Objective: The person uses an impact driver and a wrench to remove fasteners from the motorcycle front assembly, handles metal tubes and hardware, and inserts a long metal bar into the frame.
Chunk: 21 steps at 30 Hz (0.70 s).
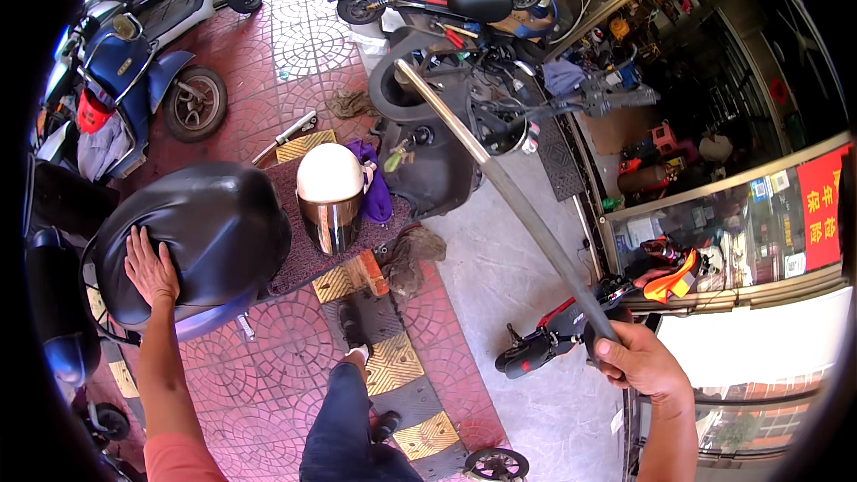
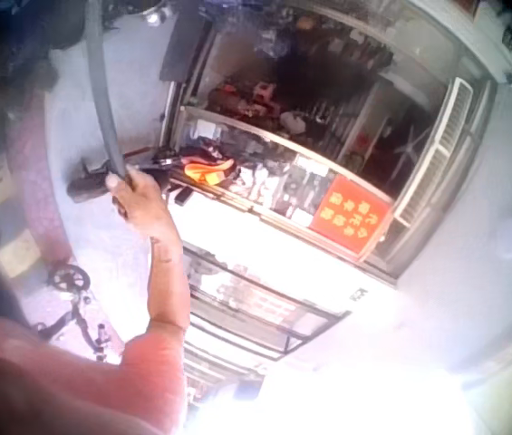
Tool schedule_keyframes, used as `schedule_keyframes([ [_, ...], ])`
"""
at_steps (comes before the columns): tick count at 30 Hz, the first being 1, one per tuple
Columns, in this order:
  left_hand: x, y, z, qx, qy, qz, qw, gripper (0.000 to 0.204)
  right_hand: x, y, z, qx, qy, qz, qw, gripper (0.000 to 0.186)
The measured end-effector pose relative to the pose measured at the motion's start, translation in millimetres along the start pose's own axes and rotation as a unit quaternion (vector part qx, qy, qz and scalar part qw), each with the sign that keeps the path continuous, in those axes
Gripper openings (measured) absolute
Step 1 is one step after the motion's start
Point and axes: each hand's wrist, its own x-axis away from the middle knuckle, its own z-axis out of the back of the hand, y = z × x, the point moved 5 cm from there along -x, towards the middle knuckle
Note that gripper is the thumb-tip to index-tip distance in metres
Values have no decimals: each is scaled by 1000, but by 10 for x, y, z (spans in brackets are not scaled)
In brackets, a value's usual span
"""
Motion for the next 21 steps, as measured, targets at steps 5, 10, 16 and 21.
schedule_keyframes([
  [5,-4,74,279,13,-81,4,997,60,87,-674,769,307,198,109,924,28],
  [10,-108,-150,65,71,-126,-3,990,61,-58,-1198,840,381,224,112,890,30],
  [16,-614,1687,1071,543,-272,-68,791,32,-41,-1270,972,411,244,135,868,34],
  [21,-450,3824,3115,705,-433,-82,555,38,60,-1053,1028,405,230,141,874,41],
])
